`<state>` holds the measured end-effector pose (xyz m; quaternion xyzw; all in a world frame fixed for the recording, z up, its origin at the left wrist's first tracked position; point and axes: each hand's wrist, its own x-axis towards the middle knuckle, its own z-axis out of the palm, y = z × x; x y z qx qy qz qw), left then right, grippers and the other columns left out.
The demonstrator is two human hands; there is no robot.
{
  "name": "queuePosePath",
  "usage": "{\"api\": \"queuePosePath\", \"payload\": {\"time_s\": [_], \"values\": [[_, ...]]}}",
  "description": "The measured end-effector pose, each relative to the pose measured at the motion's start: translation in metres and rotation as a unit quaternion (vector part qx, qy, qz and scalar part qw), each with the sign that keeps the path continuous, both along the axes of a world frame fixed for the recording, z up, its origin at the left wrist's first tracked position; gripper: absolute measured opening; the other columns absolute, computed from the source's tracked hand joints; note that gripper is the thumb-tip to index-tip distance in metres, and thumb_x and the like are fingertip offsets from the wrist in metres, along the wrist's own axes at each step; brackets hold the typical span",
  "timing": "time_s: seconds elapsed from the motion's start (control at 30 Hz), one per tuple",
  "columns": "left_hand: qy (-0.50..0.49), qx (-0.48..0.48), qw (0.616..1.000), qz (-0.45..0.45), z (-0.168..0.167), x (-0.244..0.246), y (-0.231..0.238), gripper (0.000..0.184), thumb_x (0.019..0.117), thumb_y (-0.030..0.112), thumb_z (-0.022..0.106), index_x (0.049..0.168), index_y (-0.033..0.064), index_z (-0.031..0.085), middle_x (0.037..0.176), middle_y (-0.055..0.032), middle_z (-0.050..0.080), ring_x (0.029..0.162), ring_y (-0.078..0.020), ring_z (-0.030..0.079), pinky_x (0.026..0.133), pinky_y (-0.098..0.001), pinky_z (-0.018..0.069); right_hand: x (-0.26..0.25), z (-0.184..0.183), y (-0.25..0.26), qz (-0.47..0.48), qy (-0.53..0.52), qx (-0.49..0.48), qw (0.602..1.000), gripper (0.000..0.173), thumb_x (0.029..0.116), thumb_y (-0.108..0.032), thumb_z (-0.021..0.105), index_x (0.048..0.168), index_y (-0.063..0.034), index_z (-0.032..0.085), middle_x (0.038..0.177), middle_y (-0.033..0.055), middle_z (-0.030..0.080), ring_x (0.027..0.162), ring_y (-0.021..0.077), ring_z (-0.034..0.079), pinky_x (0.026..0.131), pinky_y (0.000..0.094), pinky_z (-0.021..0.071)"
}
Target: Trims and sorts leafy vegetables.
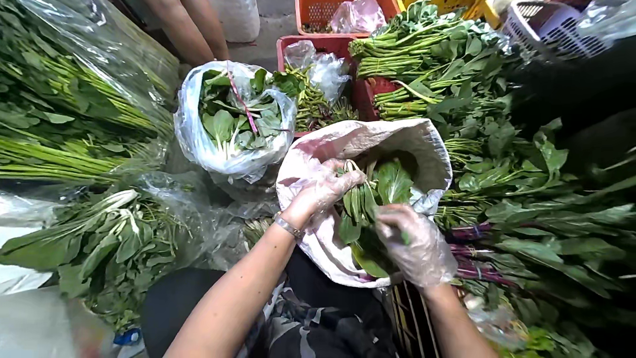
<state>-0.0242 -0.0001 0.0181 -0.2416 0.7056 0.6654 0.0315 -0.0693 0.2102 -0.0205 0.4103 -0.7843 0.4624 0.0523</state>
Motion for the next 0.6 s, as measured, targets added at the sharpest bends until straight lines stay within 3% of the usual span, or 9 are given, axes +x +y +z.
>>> {"api": "queuePosePath", "payload": {"time_s": [0.07,0.1,0.13,0.2,0.27,0.37,0.47,0.53,0.6], "values": [[-0.014,-0.014,1.0,-0.012,-0.004,0.002,-0.003,0.041,0.0995,0.036,0.065,0.133,0.0131,0.058,0.11,-0.0113,0.068,0.093,-0.0203,0.066,0.082,-0.0414,0.0552,-0.004,-0.003,0.0,-0.05,-0.168,-0.1,0.979,0.007,0.0891,-0.01,0.067,0.086,-0.0035,0.069,0.092,-0.0009,0.073,0.09,0.0015,0.069,0.083,0.0203,0.0573],[-0.015,-0.014,1.0,-0.017,-0.005,0.003,-0.005,0.04,0.0999,0.035,0.064,0.133,0.0131,0.059,0.107,-0.0108,0.069,0.09,-0.0192,0.066,0.079,-0.04,0.0557,-0.006,0.0,-0.001,-0.074,-0.267,-0.136,0.951,0.005,0.0886,-0.007,0.065,0.084,-0.0106,0.063,0.085,-0.0088,0.07,0.081,-0.0032,0.066,0.076,0.0179,0.0566],[-0.013,-0.013,1.0,-0.024,-0.006,0.004,-0.006,0.036,0.1008,0.033,0.063,0.131,0.0133,0.06,0.102,-0.0084,0.069,0.084,-0.0156,0.065,0.073,-0.0354,0.0554,-0.009,0.004,-0.001,-0.095,-0.345,-0.164,0.919,0.012,0.089,-0.005,0.061,0.083,-0.0156,0.06,0.078,-0.0119,0.067,0.074,-0.0036,0.064,0.069,0.0183,0.0566],[-0.003,0.001,0.999,-0.038,-0.006,0.007,-0.008,0.03,0.1027,0.028,0.061,0.129,0.0131,0.061,0.094,-0.0045,0.068,0.072,-0.0094,0.062,0.063,-0.0268,0.0532,-0.011,0.01,-0.002,-0.124,-0.439,-0.185,0.871,0.014,0.0954,-0.004,0.052,0.089,-0.0158,0.056,0.074,-0.0095,0.064,0.068,0.0003,0.064,0.065,0.0218,0.0577],[0.005,0.028,0.999,-0.045,-0.009,0.01,-0.008,0.028,0.1042,0.024,0.058,0.129,0.0123,0.061,0.092,-0.0033,0.067,0.068,-0.0074,0.061,0.059,-0.0231,0.052,-0.011,0.009,-0.003,-0.14,-0.461,-0.18,0.857,0.011,0.0985,-0.007,0.049,0.093,-0.0145,0.056,0.074,-0.0076,0.063,0.069,0.0023,0.064,0.065,0.0238,0.0577],[0.014,0.073,0.996,-0.049,-0.014,0.011,-0.011,0.027,0.1065,0.02,0.052,0.13,0.0103,0.059,0.091,-0.0041,0.07,0.068,-0.0085,0.064,0.058,-0.0224,0.0532,-0.008,0.007,-0.002,-0.136,-0.418,-0.159,0.884,0.009,0.0969,-0.006,0.053,0.096,-0.0136,0.058,0.079,-0.01,0.064,0.075,-0.0013,0.064,0.073,0.021,0.0586],[0.03,0.066,0.996,-0.058,-0.019,0.011,-0.012,0.027,0.1064,0.018,0.051,0.131,0.0088,0.057,0.092,-0.0027,0.069,0.072,-0.0074,0.064,0.061,-0.0223,0.0539,-0.009,0.0,0.004,-0.061,-0.381,-0.159,0.909,0.013,0.0915,-0.006,0.056,0.09,-0.0182,0.06,0.082,-0.0128,0.067,0.076,-0.0038,0.064,0.072,0.0181,0.0564],[0.048,-0.006,0.997,-0.061,-0.02,0.011,-0.008,0.029,0.1017,0.017,0.06,0.13,0.0097,0.06,0.104,-0.0031,0.069,0.083,-0.0088,0.065,0.072,-0.0274,0.0557,-0.014,-0.003,0.004,0.019,-0.383,-0.152,0.911,0.01,0.0957,-0.015,0.057,0.095,-0.0175,0.067,0.093,-0.0075,0.076,0.074,-0.0033,0.066,0.062,0.0148,0.0517],[0.051,-0.085,0.991,-0.089,-0.014,0.011,0.004,0.038,0.0982,0.015,0.066,0.136,0.0134,0.058,0.128,-0.005,0.065,0.103,-0.0129,0.066,0.088,-0.0366,0.0558,-0.016,0.001,-0.004,0.031,-0.346,-0.097,0.933,0.021,0.0969,-0.014,0.06,0.114,-0.0038,0.067,0.104,0.0015,0.076,0.084,0.0008,0.068,0.071,0.0188,0.0545]]}}
